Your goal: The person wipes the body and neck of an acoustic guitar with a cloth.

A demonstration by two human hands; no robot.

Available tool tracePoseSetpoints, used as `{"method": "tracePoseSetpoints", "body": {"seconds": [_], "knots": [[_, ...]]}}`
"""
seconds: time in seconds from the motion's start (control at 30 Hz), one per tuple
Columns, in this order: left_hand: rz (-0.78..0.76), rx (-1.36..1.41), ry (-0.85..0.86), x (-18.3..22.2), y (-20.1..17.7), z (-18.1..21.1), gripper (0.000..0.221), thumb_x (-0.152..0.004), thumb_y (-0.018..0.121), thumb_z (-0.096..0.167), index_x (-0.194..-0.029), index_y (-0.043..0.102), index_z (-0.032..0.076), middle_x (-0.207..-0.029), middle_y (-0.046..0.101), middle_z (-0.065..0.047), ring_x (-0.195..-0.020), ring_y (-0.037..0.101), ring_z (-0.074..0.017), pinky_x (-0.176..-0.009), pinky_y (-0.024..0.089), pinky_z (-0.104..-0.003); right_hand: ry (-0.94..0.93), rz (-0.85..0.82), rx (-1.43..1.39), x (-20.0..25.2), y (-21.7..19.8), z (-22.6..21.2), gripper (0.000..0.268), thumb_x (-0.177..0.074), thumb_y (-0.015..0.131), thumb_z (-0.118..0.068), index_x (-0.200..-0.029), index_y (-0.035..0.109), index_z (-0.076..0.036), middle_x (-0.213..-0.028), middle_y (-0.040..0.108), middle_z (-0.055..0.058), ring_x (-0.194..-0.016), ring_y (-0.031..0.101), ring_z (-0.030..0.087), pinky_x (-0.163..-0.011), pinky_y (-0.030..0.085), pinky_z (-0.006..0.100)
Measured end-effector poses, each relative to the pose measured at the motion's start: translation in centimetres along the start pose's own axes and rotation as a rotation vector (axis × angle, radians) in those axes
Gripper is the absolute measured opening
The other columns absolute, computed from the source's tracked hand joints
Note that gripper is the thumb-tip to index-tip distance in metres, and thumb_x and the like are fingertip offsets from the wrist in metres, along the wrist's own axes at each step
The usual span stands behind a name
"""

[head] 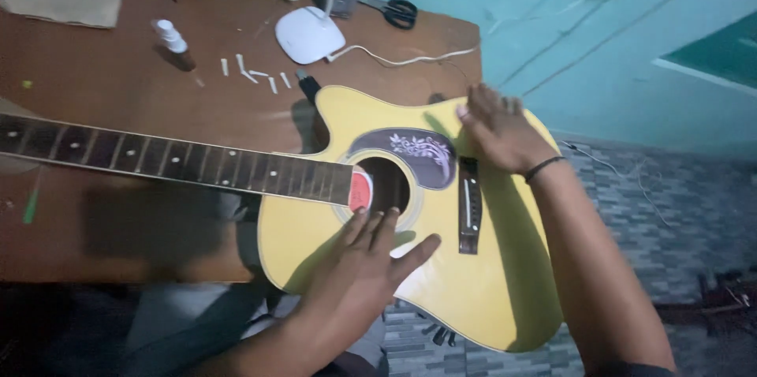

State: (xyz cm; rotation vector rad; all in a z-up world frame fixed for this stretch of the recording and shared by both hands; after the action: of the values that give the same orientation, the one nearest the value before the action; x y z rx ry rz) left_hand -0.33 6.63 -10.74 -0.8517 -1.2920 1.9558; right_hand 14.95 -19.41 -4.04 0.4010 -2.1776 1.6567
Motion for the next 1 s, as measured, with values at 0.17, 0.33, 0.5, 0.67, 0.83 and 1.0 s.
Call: {"method": "tracePoseSetpoints", "body": {"seconds": [0.17,0.33,0.5,0.67,0.83,1.0], "knots": [[0.065,-0.038,-0.034,0.0,-0.4,0.3,0.096,-0.076,0.075,0.035,-0.162,0.032,0.028,-0.143,0.046,-0.038,-0.129,0.05,-0.051,-0.117,0.027,-0.059,-0.355,-0.008,-0.018,3.1,3.1,-8.7,0.068,-0.099,0.028,-0.063,-0.139,0.021,-0.008,-0.142,0.024,0.017,-0.135,0.024,0.037,-0.111,0.019,0.053],[0.136,-0.123,-0.038,-0.1,-0.5,0.4,0.089,-0.078,0.075,0.036,-0.16,0.041,0.031,-0.116,0.062,-0.029,-0.111,0.061,-0.0445,-0.115,0.033,-0.056,-0.569,-0.091,-0.043,5.8,4.1,-10.1,0.081,-0.103,0.024,-0.056,-0.161,0.01,-0.002,-0.17,0.007,0.021,-0.158,0.004,0.034,-0.126,0.004,0.046],[-0.107,-0.034,-0.029,-0.5,-0.5,0.2,0.075,-0.092,0.058,0.03,-0.162,0.029,0.03,-0.149,0.038,-0.043,-0.134,0.044,-0.0529,-0.117,0.023,-0.059,-0.178,0.071,-0.042,3.0,4.8,-5.6,0.083,-0.101,0.025,-0.057,-0.162,0.006,-0.005,-0.172,-0.001,0.016,-0.159,-0.006,0.027,-0.125,-0.003,0.045],[-0.208,-0.062,-0.038,-1.0,-2.3,0.5,0.064,-0.101,0.047,0.032,-0.163,0.029,0.033,-0.144,0.047,-0.038,-0.135,0.045,-0.0504,-0.118,0.023,-0.058,-0.33,-0.019,0.006,6.2,5.2,-10.3,0.085,-0.098,0.018,-0.063,-0.163,0.003,-0.01,-0.171,0.0,0.015,-0.158,-0.003,0.031,-0.124,-0.001,0.049],[-0.33,-0.064,-0.029,-1.3,-3.1,0.6,0.064,-0.104,0.046,0.028,-0.164,0.025,0.033,-0.154,0.035,-0.04,-0.138,0.041,-0.0514,-0.117,0.024,-0.058,-0.459,0.022,0.062,2.7,4.8,-12.3,0.078,-0.102,0.02,-0.057,-0.164,0.006,-0.012,-0.172,0.006,0.013,-0.159,0.002,0.032,-0.125,0.004,0.049],[-0.314,0.067,-0.075,-1.4,-1.6,0.8,0.051,-0.109,0.032,0.036,-0.159,0.029,0.047,-0.152,0.033,-0.043,-0.137,0.037,-0.0595,-0.119,0.018,-0.061,-0.7,-0.116,0.043,0.2,6.1,-17.9,0.084,-0.098,0.006,-0.062,-0.157,0.033,-0.009,-0.169,0.015,0.016,-0.157,-0.003,0.038,-0.123,-0.005,0.057]]}}
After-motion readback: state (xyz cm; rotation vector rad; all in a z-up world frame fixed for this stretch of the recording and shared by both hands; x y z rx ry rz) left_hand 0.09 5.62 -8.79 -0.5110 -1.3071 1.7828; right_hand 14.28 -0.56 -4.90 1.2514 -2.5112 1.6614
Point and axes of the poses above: each hand's wrist, its own x-axis away from the middle knuckle, its own y-axis out of the palm, z = x × y, the point moved 2 cm from there along -x, towards the middle knuckle
